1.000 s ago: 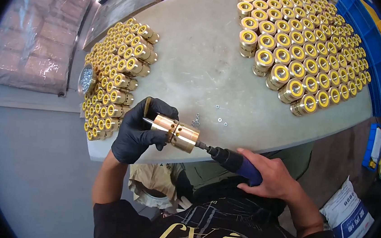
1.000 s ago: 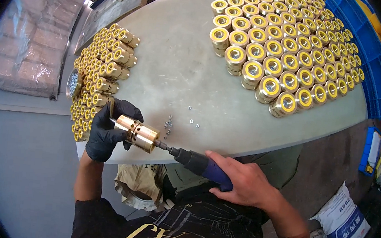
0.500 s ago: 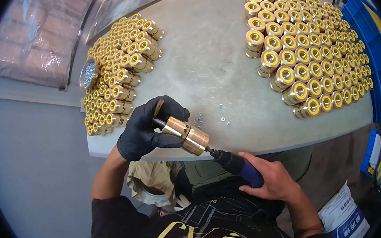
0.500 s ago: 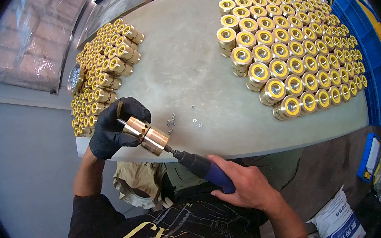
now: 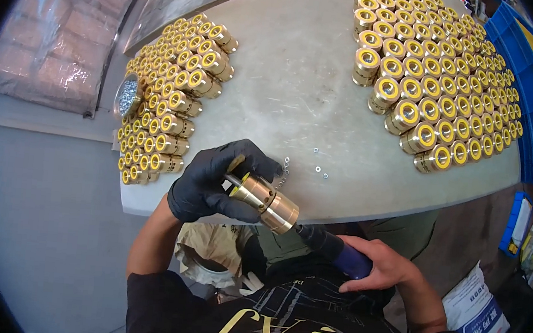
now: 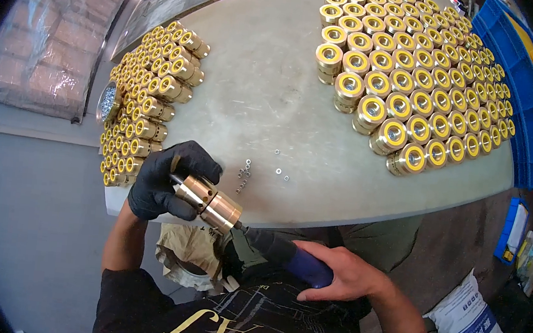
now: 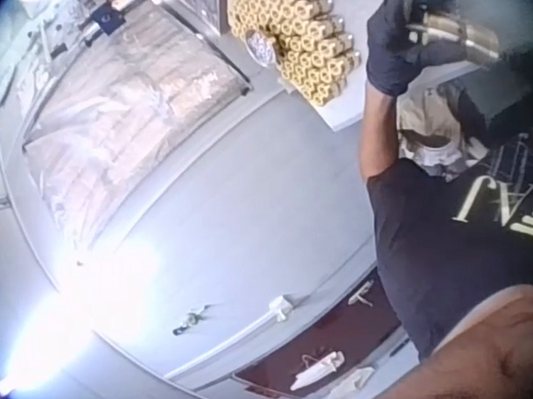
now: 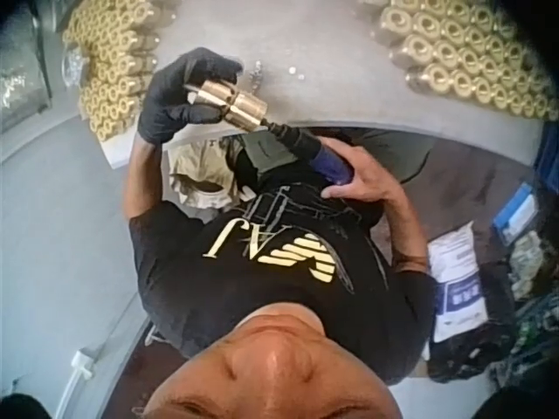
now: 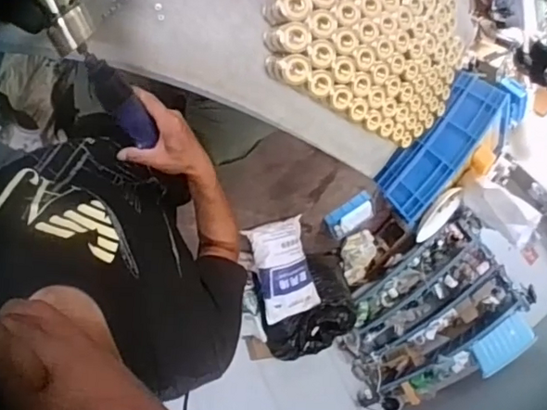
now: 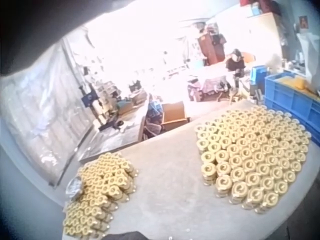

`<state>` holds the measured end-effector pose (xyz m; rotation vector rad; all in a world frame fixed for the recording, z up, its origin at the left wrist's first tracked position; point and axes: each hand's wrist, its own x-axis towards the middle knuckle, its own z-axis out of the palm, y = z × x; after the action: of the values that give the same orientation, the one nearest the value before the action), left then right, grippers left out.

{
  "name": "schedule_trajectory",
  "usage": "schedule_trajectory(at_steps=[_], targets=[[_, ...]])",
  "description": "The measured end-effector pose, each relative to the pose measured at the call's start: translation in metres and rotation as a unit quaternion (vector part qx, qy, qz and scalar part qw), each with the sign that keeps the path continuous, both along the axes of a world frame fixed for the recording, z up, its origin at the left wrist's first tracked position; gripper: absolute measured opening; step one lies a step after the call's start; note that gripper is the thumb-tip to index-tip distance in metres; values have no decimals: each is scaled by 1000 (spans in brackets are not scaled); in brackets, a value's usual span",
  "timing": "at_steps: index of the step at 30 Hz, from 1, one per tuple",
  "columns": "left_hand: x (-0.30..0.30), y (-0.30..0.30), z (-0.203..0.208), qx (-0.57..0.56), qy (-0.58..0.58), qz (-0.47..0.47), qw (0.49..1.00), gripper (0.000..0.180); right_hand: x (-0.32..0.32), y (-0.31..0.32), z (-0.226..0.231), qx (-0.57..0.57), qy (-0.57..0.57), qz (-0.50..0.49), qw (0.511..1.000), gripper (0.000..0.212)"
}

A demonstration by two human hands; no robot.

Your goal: The person assembles small cylindrical metal parts by adding washers and securing them with an electric screwdriver.

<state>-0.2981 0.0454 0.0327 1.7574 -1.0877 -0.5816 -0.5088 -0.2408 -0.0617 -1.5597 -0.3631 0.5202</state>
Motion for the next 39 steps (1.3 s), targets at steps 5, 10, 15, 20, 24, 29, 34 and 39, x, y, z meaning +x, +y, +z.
schedule_trajectory(at_steps=[5,10,15,20,24,29,34,39], targets=[[2,-2,5,-24,-38,-50,998,64,-4,-5,-16,145,233,116,955,93],[10,-2,9,5,-26,-21,999,57,3,-3,-4,114,181,95,972,100],[30,8,6,120,-155,202,959,46,17,-13,18,-105,-33,-62,992,103],[56,1,-17,328,-283,161,887,52,36,-23,20,-132,9,-162,978,105],[49,-4,-4,291,-331,104,892,65,46,-27,17,-92,-12,-197,976,102],[59,-1,-7,428,-298,195,831,69,52,-32,7,-44,77,-194,977,101],[64,-1,-8,397,-294,193,848,72,58,-35,5,-40,49,-198,978,103],[60,-3,-10,326,-289,123,891,72,56,-40,9,-38,24,-187,981,103]])
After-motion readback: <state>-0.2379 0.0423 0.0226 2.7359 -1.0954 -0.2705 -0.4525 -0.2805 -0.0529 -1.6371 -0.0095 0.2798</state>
